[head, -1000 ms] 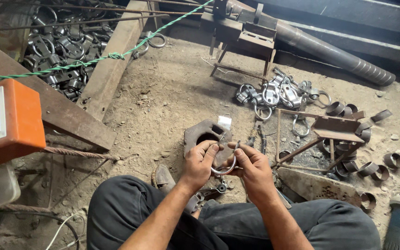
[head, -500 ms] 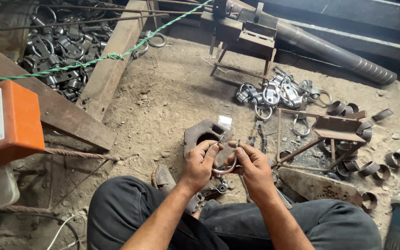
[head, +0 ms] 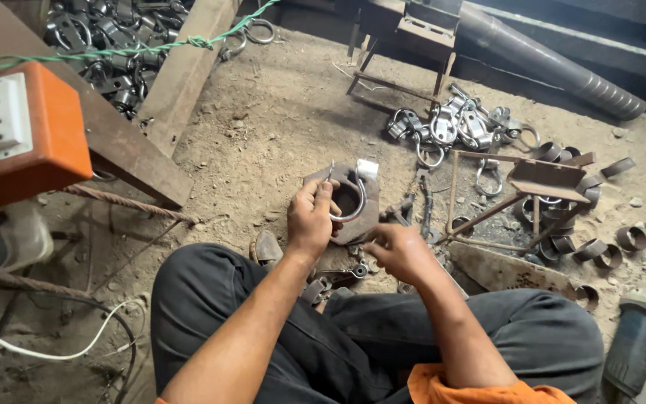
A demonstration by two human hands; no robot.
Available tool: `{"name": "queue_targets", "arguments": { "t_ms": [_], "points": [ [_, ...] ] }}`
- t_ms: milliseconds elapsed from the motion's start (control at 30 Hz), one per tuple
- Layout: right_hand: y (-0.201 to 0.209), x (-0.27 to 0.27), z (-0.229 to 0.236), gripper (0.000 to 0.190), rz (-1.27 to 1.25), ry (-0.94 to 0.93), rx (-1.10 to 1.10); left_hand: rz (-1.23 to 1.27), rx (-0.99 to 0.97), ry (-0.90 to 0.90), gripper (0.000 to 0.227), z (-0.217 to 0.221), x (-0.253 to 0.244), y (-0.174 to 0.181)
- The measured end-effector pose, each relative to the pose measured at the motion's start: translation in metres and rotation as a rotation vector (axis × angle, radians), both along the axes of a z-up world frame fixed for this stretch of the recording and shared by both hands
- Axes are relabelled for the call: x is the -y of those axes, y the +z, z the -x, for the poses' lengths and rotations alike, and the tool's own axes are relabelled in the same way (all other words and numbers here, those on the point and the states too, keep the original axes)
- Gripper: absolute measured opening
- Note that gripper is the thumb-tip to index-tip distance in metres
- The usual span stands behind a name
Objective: The person sits on the floor and assembles a metal shackle by inserting a pin and tightening it with a wrench. They then use a hammer to tap the pin into place and continue tightening it.
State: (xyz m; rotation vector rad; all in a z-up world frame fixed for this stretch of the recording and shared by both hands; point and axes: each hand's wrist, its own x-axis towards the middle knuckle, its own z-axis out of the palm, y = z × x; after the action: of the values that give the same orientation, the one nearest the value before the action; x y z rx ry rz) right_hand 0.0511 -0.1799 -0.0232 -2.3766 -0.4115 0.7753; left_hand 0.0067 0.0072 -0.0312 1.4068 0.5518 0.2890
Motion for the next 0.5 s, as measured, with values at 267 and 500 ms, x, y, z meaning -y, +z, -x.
{"name": "queue_targets", "arguments": {
  "t_ms": [267,500],
  "points": [
    [-0.105,0.013,0.024,0.053,0.161,0.318,0.460,-0.003,0.072,0.000,0.028,0.010,-0.002,-0.005],
    [-0.101,0.001,0.033,0.028,0.325,0.297,0.346,-0.213,0.072,0.050,0.029,0.026,-0.008,-0.010]
  ]
}}
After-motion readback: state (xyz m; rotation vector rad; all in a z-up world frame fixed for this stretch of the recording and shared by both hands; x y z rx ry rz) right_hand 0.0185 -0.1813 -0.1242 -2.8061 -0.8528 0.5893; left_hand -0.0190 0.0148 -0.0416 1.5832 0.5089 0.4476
